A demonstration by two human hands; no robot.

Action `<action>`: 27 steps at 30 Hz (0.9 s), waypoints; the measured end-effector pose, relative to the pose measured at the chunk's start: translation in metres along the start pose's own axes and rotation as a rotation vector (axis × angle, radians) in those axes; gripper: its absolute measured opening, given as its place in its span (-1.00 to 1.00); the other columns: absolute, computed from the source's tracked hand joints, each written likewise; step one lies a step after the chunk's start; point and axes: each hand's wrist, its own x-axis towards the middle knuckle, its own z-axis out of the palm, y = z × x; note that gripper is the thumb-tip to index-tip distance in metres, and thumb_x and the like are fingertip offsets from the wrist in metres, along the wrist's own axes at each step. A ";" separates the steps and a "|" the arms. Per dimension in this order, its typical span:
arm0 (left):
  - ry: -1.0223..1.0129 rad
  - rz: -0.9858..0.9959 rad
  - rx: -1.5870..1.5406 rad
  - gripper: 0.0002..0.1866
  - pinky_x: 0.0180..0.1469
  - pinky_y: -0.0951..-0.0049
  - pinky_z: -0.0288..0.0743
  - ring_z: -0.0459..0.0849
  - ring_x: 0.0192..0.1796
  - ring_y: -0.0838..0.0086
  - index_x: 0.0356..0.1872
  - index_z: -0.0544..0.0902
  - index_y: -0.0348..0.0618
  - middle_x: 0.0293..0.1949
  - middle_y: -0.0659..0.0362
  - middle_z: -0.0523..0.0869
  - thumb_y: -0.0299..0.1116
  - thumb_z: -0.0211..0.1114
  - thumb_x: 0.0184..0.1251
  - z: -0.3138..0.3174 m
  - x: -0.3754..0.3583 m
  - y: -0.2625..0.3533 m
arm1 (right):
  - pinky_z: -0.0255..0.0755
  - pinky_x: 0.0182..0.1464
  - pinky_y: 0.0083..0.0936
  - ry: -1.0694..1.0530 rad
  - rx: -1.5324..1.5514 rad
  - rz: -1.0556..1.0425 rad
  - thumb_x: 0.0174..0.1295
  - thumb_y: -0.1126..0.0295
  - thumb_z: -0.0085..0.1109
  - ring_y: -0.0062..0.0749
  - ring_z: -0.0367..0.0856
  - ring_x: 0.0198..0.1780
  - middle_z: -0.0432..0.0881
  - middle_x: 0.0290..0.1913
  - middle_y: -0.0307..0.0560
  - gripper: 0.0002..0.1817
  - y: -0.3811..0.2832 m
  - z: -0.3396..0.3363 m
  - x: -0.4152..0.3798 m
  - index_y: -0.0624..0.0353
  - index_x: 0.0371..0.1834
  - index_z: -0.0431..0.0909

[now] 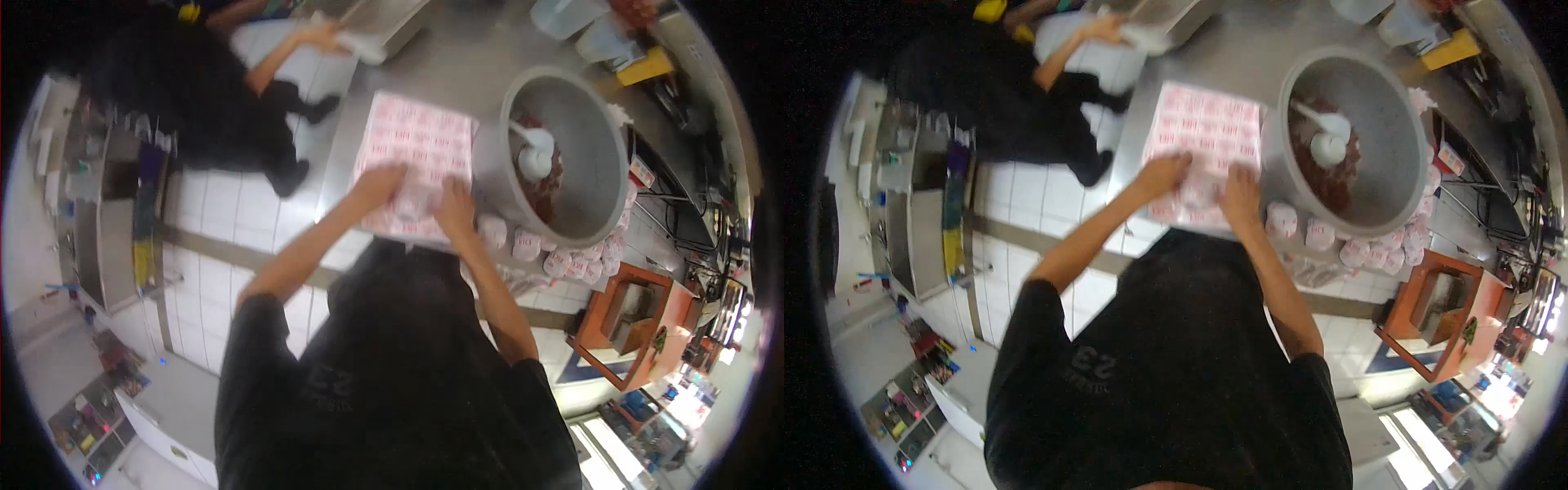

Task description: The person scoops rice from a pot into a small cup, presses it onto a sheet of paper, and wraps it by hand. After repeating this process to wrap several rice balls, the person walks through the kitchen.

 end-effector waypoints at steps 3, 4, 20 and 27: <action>-0.268 0.200 0.347 -0.50 -0.01 0.07 0.60 0.71 0.00 -0.01 -0.08 0.68 -0.10 0.08 -0.07 0.69 -0.33 0.55 -0.19 -0.015 0.043 -0.001 | 0.47 0.03 -0.07 -0.097 0.025 -0.142 -0.11 0.27 0.50 0.15 0.55 0.01 0.58 -0.12 0.20 -0.60 0.017 0.018 0.025 0.24 -0.24 0.60; -0.534 0.138 0.186 -0.61 -0.10 0.08 0.62 0.75 -0.16 0.06 -0.18 0.69 -0.15 -0.18 -0.04 0.77 -0.38 0.52 -0.15 -0.035 0.053 0.007 | 0.47 -0.01 -0.06 -0.335 0.089 -0.045 -0.13 0.31 0.46 0.13 0.61 -0.06 0.63 -0.21 0.23 -0.65 0.009 0.001 0.037 0.22 -0.27 0.62; 0.539 -0.462 -0.761 -0.41 0.27 0.21 0.45 0.56 0.23 0.07 0.41 0.42 -0.37 0.25 -0.16 0.56 -0.46 0.22 0.33 0.050 -0.051 0.113 | 0.26 0.38 -0.06 0.186 0.634 0.493 0.48 0.23 -0.07 0.20 0.44 0.28 0.52 0.20 0.28 -0.49 -0.042 0.033 -0.036 0.35 0.36 0.39; 0.746 -0.441 -0.824 -0.53 0.16 0.38 0.49 0.56 0.21 0.35 0.23 0.59 -0.28 0.19 0.02 0.63 -0.30 0.41 0.38 0.056 -0.039 0.199 | 0.30 0.30 -0.37 0.160 1.817 0.525 0.48 -0.05 -0.02 -0.35 0.47 0.22 0.56 0.13 -0.05 -0.42 0.015 0.021 -0.090 0.28 0.23 0.45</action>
